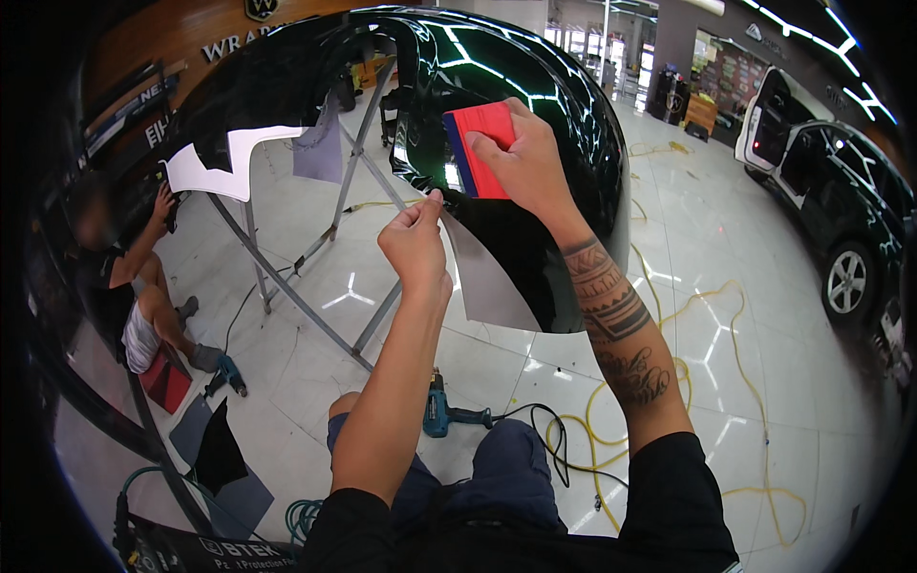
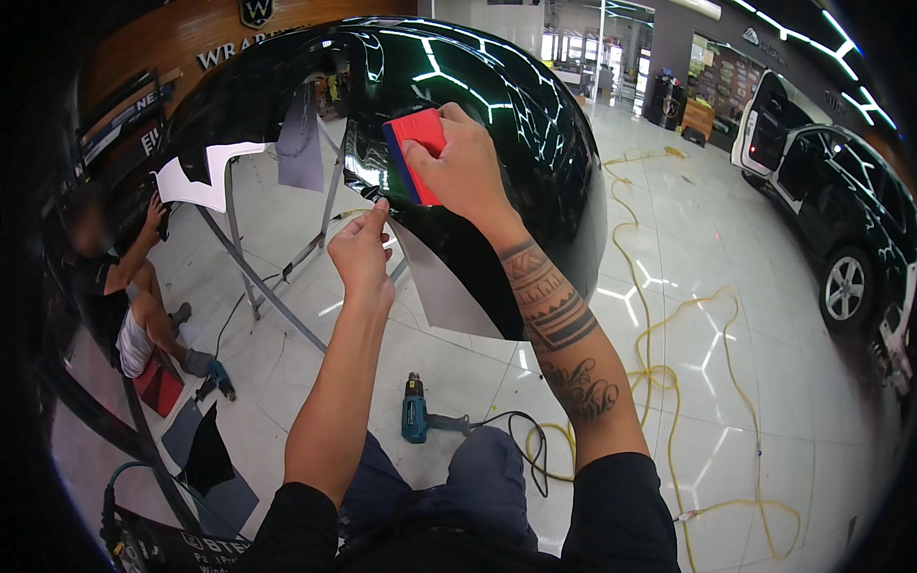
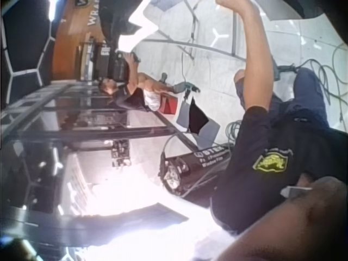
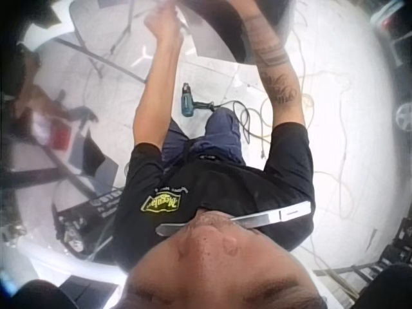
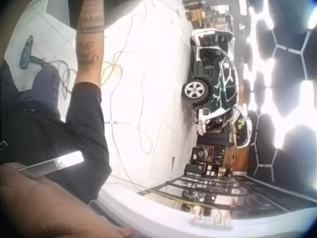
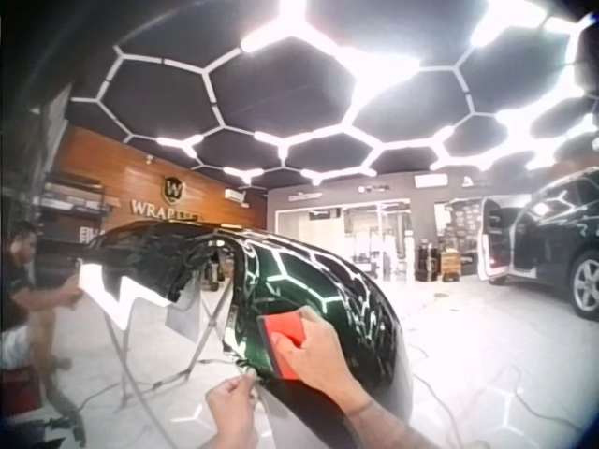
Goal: The person applies a dark protective film to a green car bumper using a heat gun, squeegee, and utility knife. They smooth the film, trim edges, and tuck the film into contours while working on the bumper mounted on a stand.
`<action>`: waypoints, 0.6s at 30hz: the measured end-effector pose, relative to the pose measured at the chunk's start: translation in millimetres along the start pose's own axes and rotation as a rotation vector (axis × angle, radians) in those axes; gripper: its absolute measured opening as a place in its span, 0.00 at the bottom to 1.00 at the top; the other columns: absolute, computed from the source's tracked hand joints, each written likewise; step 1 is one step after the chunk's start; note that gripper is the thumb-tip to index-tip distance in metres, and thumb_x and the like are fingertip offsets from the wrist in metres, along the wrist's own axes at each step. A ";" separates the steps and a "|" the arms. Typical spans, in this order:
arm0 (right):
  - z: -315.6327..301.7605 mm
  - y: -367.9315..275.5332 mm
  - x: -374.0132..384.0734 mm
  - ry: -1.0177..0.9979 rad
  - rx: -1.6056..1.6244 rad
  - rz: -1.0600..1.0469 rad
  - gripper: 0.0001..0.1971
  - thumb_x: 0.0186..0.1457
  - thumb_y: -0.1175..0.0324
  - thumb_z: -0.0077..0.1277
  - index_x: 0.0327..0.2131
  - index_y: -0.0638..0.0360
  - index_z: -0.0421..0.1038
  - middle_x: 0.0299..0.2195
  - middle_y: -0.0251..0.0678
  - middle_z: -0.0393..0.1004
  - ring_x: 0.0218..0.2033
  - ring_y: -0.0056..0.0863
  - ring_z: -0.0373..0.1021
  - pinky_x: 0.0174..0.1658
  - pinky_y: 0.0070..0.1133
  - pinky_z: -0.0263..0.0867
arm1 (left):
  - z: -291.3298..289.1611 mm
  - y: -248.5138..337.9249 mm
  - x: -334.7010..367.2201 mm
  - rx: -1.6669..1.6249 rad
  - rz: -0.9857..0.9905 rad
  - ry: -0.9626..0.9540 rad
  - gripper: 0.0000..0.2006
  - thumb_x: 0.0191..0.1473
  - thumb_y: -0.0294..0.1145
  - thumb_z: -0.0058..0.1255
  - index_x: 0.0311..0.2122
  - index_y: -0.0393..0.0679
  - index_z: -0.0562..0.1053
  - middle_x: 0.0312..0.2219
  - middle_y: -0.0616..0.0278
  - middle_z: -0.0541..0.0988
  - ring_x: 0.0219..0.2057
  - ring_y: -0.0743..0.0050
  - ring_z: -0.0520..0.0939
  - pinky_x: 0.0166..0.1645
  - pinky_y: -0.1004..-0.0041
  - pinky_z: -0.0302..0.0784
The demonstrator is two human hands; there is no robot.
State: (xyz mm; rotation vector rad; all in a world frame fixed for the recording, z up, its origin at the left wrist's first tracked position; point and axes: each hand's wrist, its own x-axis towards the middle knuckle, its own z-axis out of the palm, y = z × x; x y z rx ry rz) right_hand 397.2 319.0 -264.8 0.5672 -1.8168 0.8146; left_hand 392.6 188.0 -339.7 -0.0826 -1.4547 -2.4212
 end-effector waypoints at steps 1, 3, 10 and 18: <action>0.7 1.1 -0.1 0.007 -0.007 -0.012 0.11 0.46 0.65 0.56 0.28 0.66 0.74 0.32 0.43 0.70 0.31 0.43 0.70 0.35 0.31 0.65 | 2.7 -1.1 -0.1 -0.021 0.004 0.016 0.10 0.52 0.27 0.57 0.30 0.29 0.74 0.19 0.68 0.72 0.20 0.86 0.65 0.24 0.80 0.58; 1.7 4.0 -1.2 0.018 -0.025 -0.037 0.12 0.46 0.65 0.56 0.28 0.66 0.74 0.32 0.43 0.71 0.31 0.44 0.70 0.34 0.32 0.65 | 8.5 -6.7 0.3 -0.065 0.011 0.012 0.09 0.53 0.27 0.56 0.30 0.29 0.74 0.19 0.69 0.72 0.19 0.86 0.65 0.23 0.79 0.58; 7.6 2.5 -6.9 0.013 -0.049 -0.018 0.10 0.48 0.69 0.56 0.31 0.67 0.74 0.30 0.40 0.69 0.28 0.36 0.69 0.33 0.26 0.65 | 15.6 -17.5 5.8 -0.017 0.082 0.008 0.08 0.55 0.26 0.51 0.29 0.30 0.72 0.19 0.68 0.73 0.19 0.86 0.66 0.23 0.79 0.59; 8.0 -3.3 -4.6 0.020 -0.102 -0.033 0.10 0.48 0.69 0.56 0.31 0.66 0.74 0.30 0.41 0.69 0.28 0.39 0.69 0.33 0.26 0.64 | 16.0 -15.7 -1.4 0.240 0.320 -0.069 0.08 0.56 0.27 0.47 0.30 0.32 0.71 0.18 0.64 0.73 0.19 0.81 0.70 0.25 0.75 0.65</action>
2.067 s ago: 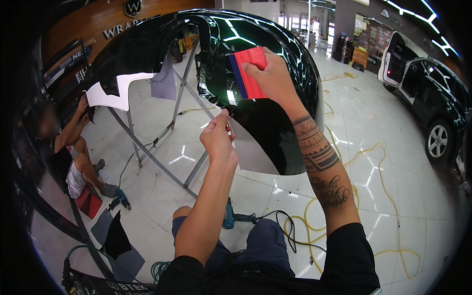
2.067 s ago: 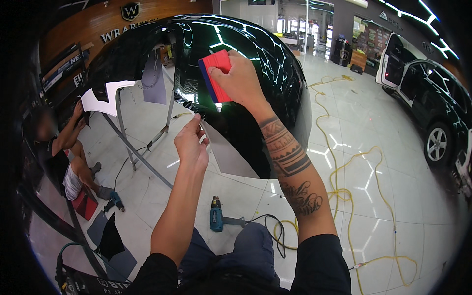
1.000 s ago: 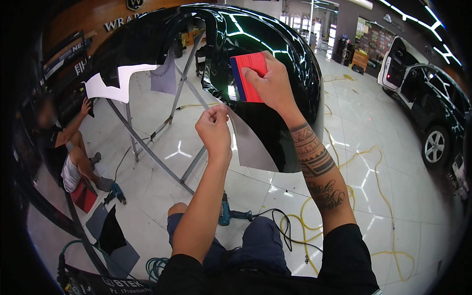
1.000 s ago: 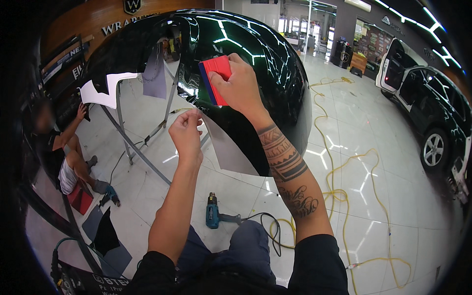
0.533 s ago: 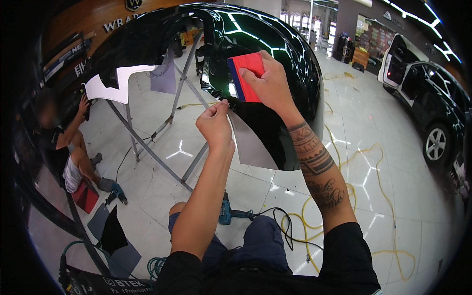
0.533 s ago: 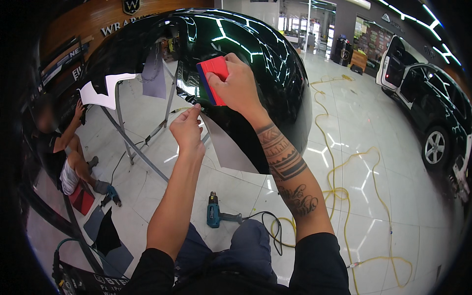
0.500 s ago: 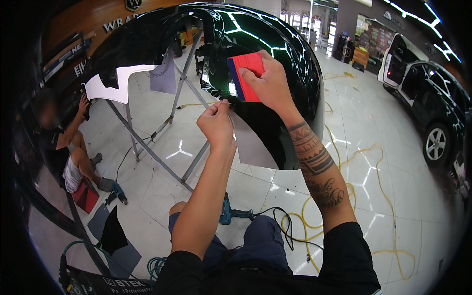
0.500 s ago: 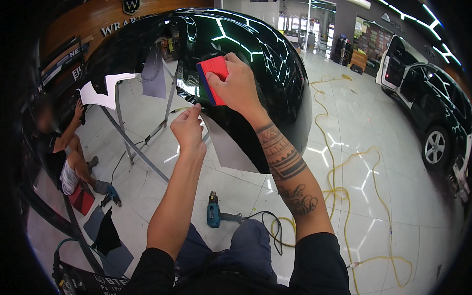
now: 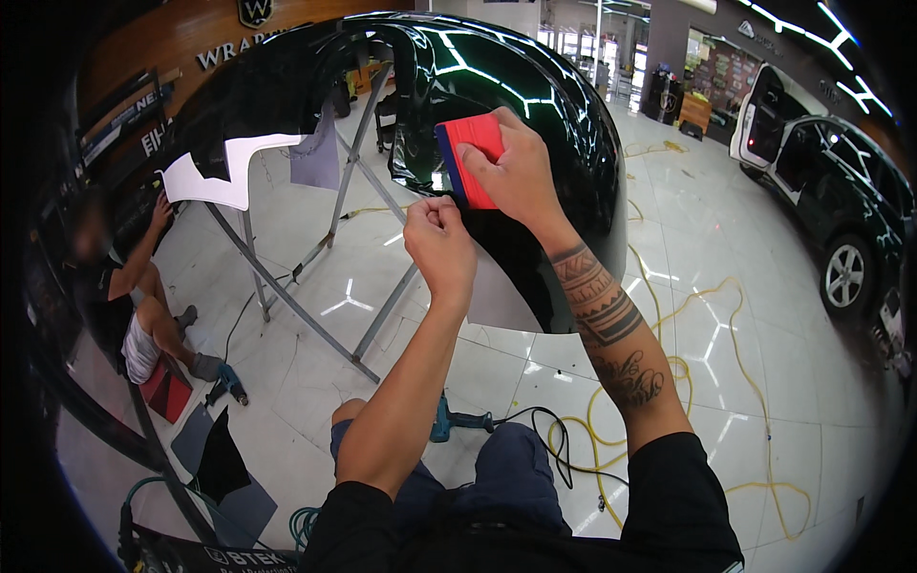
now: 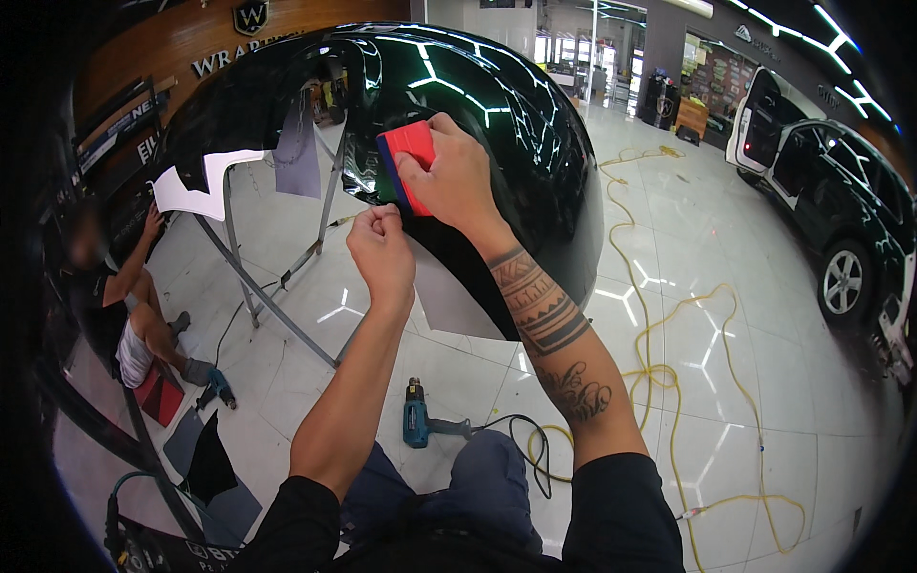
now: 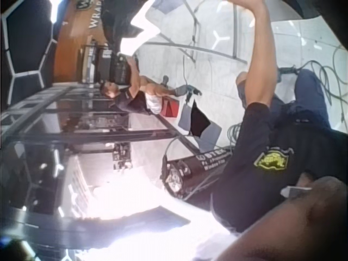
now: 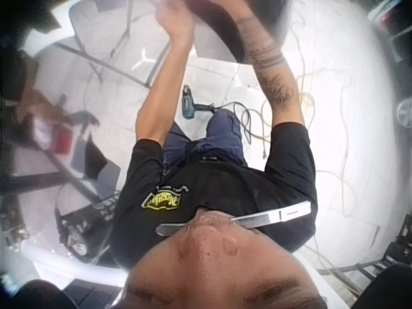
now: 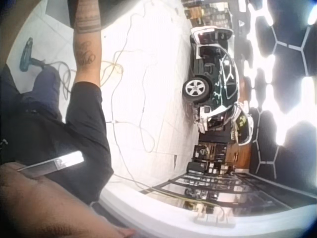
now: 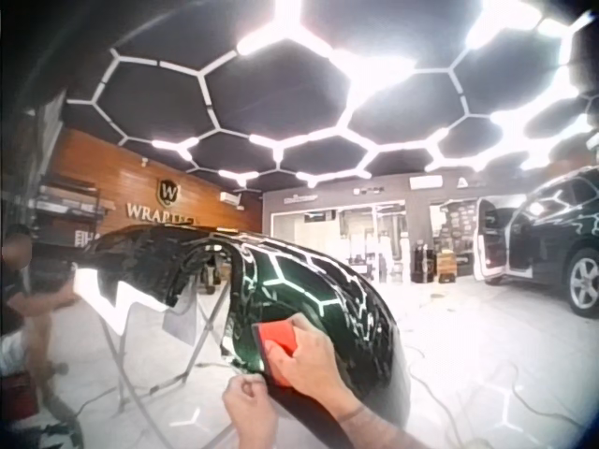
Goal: The person applies a dark protective film to a green car bumper using a heat gun, squeegee, and utility knife. They smooth the film, trim edges, and tuck the film into contours while working on the bumper mounted on a stand.
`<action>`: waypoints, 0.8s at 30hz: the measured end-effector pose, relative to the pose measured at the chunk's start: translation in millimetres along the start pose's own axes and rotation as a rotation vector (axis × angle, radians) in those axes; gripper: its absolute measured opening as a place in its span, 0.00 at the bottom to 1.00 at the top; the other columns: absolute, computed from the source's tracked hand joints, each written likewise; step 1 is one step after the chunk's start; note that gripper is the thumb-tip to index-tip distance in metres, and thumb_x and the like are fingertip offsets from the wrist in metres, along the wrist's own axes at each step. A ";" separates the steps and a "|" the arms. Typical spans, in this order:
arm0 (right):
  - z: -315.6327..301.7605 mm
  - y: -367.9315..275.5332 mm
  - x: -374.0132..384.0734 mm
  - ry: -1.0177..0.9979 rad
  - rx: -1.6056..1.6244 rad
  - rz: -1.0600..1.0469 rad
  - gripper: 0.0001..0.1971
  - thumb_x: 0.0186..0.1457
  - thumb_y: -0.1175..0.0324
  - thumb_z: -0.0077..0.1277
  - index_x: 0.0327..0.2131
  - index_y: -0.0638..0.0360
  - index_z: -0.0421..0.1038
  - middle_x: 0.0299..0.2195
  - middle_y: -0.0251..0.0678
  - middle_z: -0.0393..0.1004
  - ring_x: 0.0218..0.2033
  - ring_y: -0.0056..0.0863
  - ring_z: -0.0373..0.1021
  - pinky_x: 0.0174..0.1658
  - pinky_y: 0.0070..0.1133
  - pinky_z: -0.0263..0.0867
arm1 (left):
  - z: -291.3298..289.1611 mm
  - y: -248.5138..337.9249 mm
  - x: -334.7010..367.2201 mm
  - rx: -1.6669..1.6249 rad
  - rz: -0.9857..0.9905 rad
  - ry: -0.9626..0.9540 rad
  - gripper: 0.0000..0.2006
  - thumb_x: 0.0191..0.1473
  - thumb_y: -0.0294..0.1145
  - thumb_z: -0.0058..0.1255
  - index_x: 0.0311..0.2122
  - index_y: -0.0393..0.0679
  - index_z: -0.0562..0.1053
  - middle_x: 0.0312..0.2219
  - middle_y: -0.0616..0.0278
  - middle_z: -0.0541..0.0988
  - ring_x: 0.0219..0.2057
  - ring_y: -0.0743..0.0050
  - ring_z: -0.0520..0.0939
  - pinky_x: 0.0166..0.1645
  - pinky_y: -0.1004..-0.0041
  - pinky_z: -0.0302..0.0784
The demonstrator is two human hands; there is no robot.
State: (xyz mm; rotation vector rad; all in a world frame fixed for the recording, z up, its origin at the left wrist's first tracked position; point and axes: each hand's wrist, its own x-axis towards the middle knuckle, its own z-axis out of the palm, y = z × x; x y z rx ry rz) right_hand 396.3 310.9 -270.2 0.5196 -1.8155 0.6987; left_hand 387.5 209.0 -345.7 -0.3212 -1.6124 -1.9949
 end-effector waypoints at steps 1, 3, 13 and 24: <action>0.4 0.4 -0.1 -0.003 0.003 0.000 0.10 0.48 0.69 0.56 0.31 0.66 0.74 0.30 0.41 0.69 0.28 0.38 0.69 0.33 0.26 0.65 | -1.8 -1.2 0.0 0.031 0.027 -0.022 0.08 0.57 0.27 0.47 0.30 0.33 0.70 0.18 0.64 0.73 0.20 0.80 0.70 0.26 0.75 0.66; -0.4 2.9 -0.8 -0.010 0.007 0.000 0.10 0.48 0.69 0.56 0.31 0.66 0.74 0.30 0.40 0.69 0.29 0.37 0.69 0.33 0.26 0.65 | -14.5 -0.4 3.4 0.170 0.112 -0.086 0.08 0.57 0.27 0.47 0.30 0.33 0.70 0.19 0.63 0.73 0.21 0.79 0.72 0.27 0.75 0.67; -8.7 2.5 2.1 0.002 0.119 0.002 0.11 0.47 0.67 0.56 0.29 0.67 0.74 0.30 0.43 0.70 0.29 0.41 0.69 0.33 0.30 0.64 | -33.1 1.3 2.0 -0.227 -0.133 -0.020 0.10 0.58 0.31 0.49 0.35 0.32 0.73 0.26 0.62 0.78 0.27 0.79 0.78 0.32 0.80 0.73; -2.7 10.8 2.2 0.018 0.080 -0.023 0.12 0.45 0.64 0.57 0.26 0.65 0.74 0.29 0.44 0.71 0.29 0.45 0.69 0.33 0.33 0.65 | -24.7 14.5 13.4 -0.387 -0.430 0.002 0.12 0.50 0.29 0.61 0.35 0.33 0.73 0.27 0.62 0.78 0.27 0.77 0.78 0.29 0.81 0.71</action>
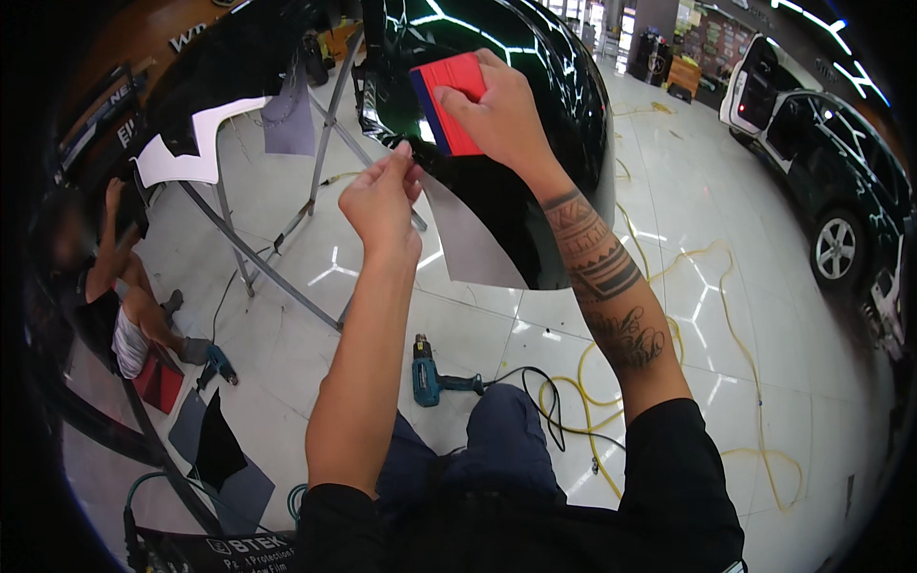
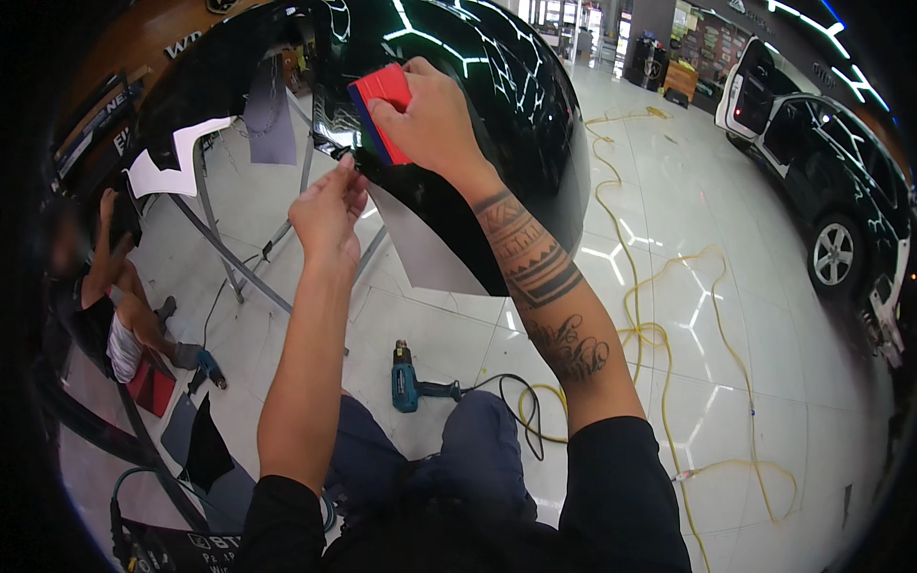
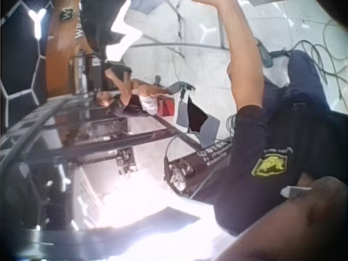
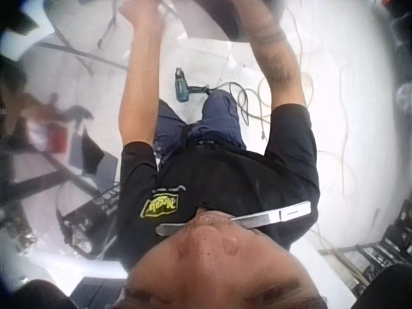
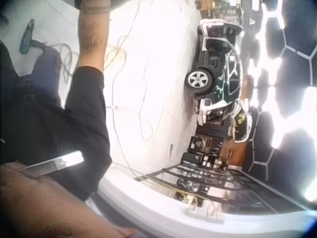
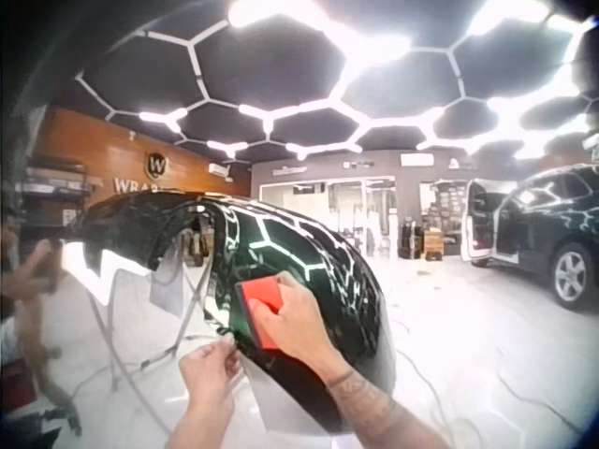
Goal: The person applies a dark protective film to a green car bumper using a heat gun, squeegee, and utility knife. They smooth the film, trim edges, and tuck the film into contours while working on the bumper mounted on a stand.
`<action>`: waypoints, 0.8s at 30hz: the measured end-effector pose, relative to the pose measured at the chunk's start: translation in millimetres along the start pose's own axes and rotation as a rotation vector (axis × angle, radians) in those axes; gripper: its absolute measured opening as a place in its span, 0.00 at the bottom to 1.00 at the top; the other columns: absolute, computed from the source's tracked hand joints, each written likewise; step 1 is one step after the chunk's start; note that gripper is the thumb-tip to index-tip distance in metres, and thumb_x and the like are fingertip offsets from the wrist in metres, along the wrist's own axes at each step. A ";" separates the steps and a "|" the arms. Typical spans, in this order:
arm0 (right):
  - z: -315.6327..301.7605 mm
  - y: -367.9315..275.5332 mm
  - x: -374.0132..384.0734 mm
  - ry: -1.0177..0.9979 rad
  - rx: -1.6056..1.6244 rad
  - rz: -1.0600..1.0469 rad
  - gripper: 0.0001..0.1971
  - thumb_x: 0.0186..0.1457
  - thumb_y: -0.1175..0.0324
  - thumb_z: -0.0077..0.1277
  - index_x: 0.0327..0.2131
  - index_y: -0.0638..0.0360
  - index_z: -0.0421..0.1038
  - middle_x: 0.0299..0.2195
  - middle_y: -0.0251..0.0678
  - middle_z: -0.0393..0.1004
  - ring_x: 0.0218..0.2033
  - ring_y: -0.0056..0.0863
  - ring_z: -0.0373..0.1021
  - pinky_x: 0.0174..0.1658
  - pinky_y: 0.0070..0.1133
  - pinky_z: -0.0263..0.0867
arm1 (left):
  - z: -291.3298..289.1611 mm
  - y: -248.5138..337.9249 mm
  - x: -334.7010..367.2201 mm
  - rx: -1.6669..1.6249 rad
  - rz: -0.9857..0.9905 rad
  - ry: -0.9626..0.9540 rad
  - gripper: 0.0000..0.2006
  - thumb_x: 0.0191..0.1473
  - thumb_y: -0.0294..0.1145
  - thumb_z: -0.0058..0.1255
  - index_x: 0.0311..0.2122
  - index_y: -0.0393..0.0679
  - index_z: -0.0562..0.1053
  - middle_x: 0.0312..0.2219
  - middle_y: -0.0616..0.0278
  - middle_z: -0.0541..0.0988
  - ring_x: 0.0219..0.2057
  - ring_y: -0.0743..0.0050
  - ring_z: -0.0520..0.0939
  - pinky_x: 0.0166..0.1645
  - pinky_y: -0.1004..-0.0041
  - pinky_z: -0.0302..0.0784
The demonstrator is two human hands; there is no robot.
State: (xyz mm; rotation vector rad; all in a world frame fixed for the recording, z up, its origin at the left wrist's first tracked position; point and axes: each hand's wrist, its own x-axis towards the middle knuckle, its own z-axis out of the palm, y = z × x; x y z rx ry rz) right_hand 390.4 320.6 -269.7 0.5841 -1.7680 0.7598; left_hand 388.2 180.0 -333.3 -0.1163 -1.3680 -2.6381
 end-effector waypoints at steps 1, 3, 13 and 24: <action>2.2 0.3 -0.9 0.017 -0.024 -0.035 0.12 0.45 0.64 0.57 0.25 0.65 0.74 0.29 0.44 0.71 0.29 0.45 0.69 0.34 0.33 0.65 | 0.0 0.0 2.5 -0.003 0.011 -0.002 0.13 0.49 0.28 0.61 0.36 0.32 0.73 0.26 0.62 0.78 0.26 0.77 0.79 0.28 0.81 0.70; 5.3 1.9 -0.4 0.018 -0.049 -0.057 0.11 0.45 0.64 0.57 0.25 0.64 0.74 0.29 0.44 0.72 0.30 0.45 0.70 0.34 0.33 0.65 | 1.6 1.8 4.9 -0.006 0.005 0.034 0.14 0.47 0.27 0.64 0.36 0.31 0.73 0.25 0.61 0.78 0.24 0.76 0.79 0.26 0.82 0.69; 10.9 -8.8 -5.0 0.023 -0.148 -0.075 0.08 0.47 0.68 0.53 0.26 0.64 0.73 0.31 0.45 0.71 0.32 0.49 0.70 0.35 0.36 0.66 | 10.0 13.5 8.8 0.027 -0.189 0.049 0.05 0.52 0.22 0.56 0.35 0.36 0.74 0.29 0.61 0.77 0.30 0.74 0.77 0.34 0.78 0.71; 7.8 -10.0 -4.3 -0.028 -0.195 -0.078 0.09 0.46 0.67 0.54 0.27 0.63 0.72 0.31 0.45 0.70 0.32 0.49 0.70 0.35 0.36 0.66 | -8.2 14.5 10.2 -0.013 -0.099 -0.206 0.05 0.53 0.20 0.53 0.36 0.34 0.72 0.29 0.61 0.76 0.29 0.75 0.77 0.35 0.79 0.74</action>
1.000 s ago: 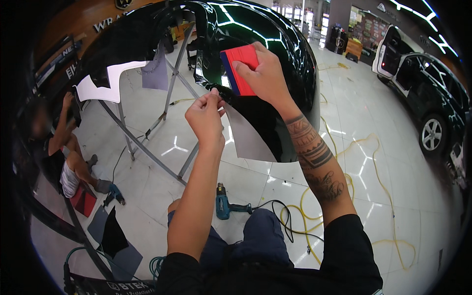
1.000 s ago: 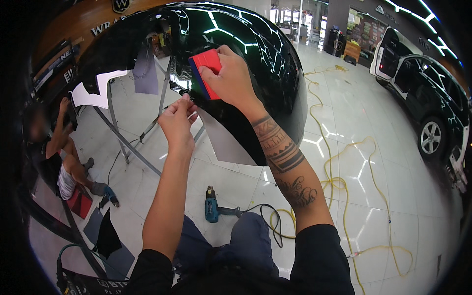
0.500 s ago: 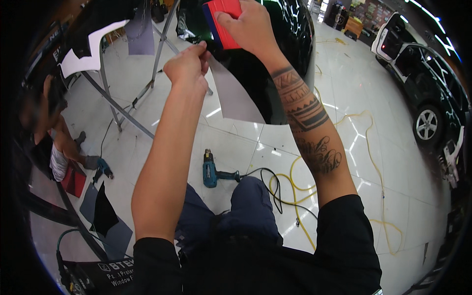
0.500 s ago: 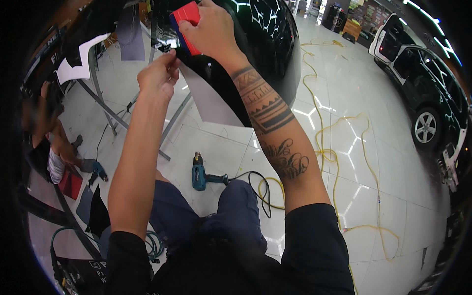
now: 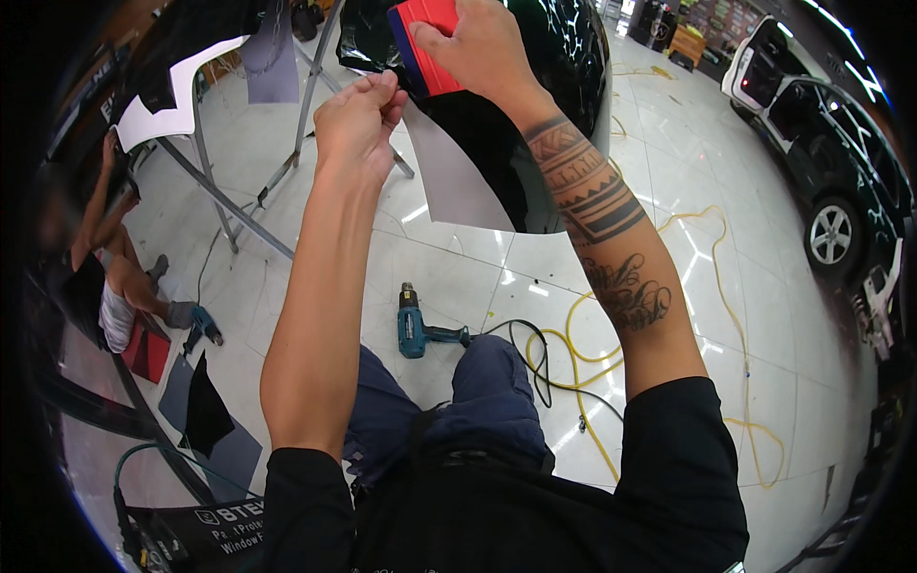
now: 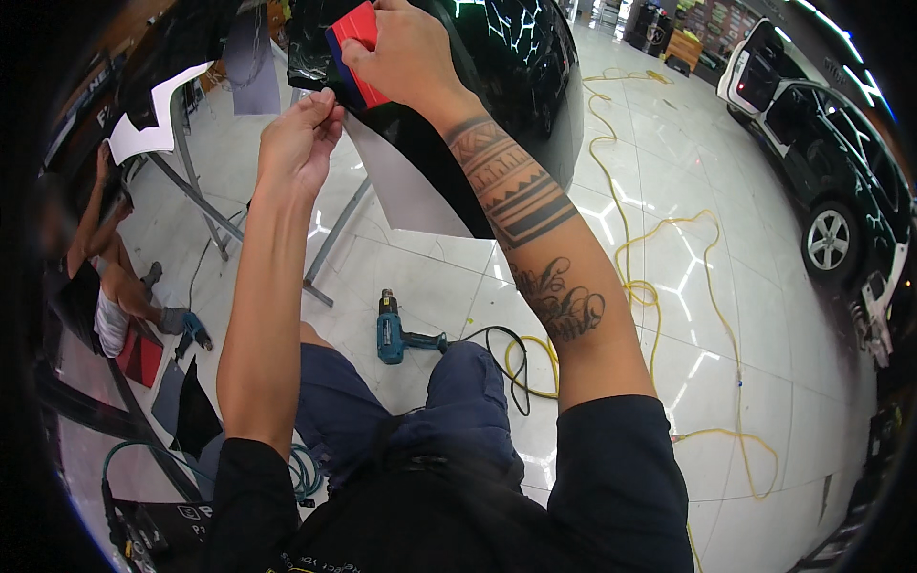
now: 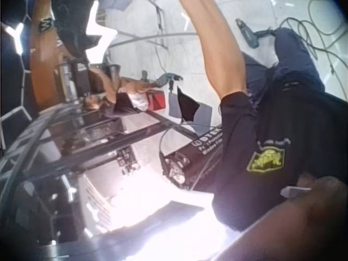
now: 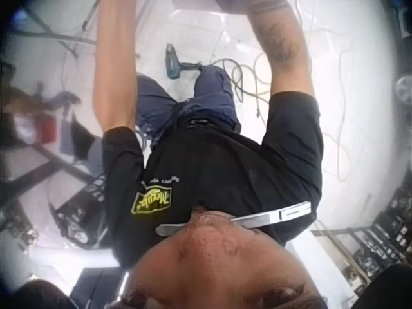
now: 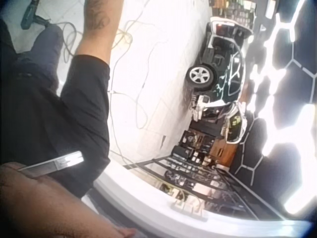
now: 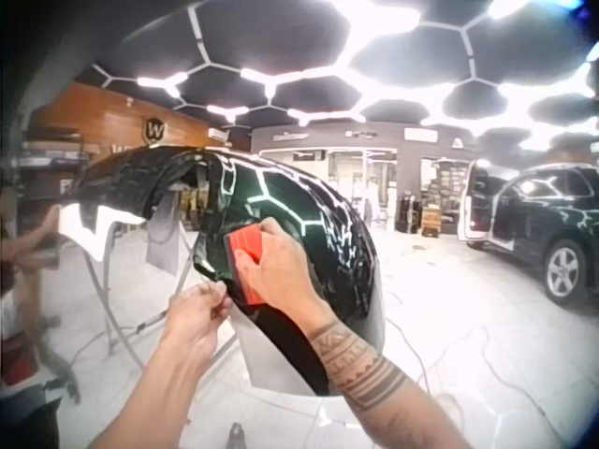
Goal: The person applies a dark protective film to a green car bumper using a heat gun, squeegee, and utility knife. They smooth the film, trim edges, and tuck the film into contours while working on the bumper mounted on a stand.
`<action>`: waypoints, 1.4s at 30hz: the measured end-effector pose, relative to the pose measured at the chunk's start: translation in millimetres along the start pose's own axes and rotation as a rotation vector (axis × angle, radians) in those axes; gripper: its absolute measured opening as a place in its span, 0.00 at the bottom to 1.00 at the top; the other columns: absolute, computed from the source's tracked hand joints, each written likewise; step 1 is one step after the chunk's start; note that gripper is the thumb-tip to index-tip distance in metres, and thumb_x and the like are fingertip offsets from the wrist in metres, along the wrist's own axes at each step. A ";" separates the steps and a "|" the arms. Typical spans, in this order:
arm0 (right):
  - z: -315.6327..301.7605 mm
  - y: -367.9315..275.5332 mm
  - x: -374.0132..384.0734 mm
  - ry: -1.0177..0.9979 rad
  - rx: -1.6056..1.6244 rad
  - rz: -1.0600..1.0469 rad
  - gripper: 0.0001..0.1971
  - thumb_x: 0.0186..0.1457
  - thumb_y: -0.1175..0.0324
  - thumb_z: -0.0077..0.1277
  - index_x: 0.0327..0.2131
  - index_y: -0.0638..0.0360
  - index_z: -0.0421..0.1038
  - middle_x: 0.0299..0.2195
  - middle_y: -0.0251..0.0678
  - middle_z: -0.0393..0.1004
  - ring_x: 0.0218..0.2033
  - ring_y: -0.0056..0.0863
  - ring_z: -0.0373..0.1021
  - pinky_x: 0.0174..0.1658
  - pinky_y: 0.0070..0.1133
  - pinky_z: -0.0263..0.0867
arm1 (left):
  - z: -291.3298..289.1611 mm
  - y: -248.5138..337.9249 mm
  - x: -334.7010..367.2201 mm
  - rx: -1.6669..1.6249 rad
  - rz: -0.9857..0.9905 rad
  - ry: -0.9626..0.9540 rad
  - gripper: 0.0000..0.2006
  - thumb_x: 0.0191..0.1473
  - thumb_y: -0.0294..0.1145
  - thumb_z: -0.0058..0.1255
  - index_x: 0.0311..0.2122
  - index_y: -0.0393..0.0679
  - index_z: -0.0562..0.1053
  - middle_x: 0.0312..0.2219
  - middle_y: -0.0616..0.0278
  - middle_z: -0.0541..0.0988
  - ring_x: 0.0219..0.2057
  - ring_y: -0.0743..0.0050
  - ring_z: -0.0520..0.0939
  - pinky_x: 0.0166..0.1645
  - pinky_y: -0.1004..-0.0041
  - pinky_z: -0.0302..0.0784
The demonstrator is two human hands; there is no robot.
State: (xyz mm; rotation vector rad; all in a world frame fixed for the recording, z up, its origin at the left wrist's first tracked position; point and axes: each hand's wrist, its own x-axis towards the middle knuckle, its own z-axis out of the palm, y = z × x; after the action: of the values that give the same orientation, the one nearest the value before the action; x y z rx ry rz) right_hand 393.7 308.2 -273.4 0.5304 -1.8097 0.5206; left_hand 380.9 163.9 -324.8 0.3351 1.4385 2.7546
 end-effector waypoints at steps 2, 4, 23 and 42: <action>-1.3 0.5 2.6 -0.030 0.020 0.004 0.09 0.46 0.67 0.55 0.28 0.63 0.72 0.31 0.46 0.70 0.33 0.49 0.70 0.36 0.36 0.66 | -9.8 0.1 1.7 -0.013 0.001 -0.087 0.05 0.54 0.22 0.53 0.36 0.34 0.72 0.29 0.62 0.76 0.30 0.75 0.77 0.36 0.79 0.73; -5.3 2.6 6.7 -0.055 0.058 0.018 0.10 0.45 0.66 0.56 0.28 0.63 0.72 0.32 0.46 0.70 0.34 0.49 0.70 0.37 0.35 0.66 | -12.7 -2.3 4.9 -0.036 -0.014 -0.110 0.05 0.55 0.23 0.53 0.36 0.34 0.72 0.29 0.62 0.76 0.30 0.76 0.77 0.38 0.79 0.73; -55.1 -9.0 -33.6 -0.231 0.316 0.445 0.16 0.49 0.60 0.57 0.33 0.66 0.73 0.22 0.33 0.74 0.23 0.18 0.69 0.30 0.19 0.66 | -0.7 -25.4 -18.8 0.118 0.351 0.014 0.15 0.56 0.24 0.52 0.47 0.30 0.66 0.31 0.56 0.77 0.33 0.72 0.80 0.41 0.77 0.78; 178.4 -90.0 -423.6 -0.670 0.767 0.915 0.14 0.60 0.61 0.46 0.39 0.64 0.68 0.38 0.48 0.67 0.41 0.43 0.66 0.46 0.33 0.62 | -297.1 -100.1 -189.9 0.739 -0.416 0.245 0.10 0.63 0.33 0.43 0.43 0.38 0.71 0.35 0.61 0.73 0.37 0.75 0.73 0.44 0.75 0.69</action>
State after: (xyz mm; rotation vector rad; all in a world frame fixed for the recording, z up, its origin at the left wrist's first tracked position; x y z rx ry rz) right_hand 428.2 172.5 -720.3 0.3589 -2.4292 1.8872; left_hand 499.7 -40.3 -605.1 -0.2898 2.2390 1.9110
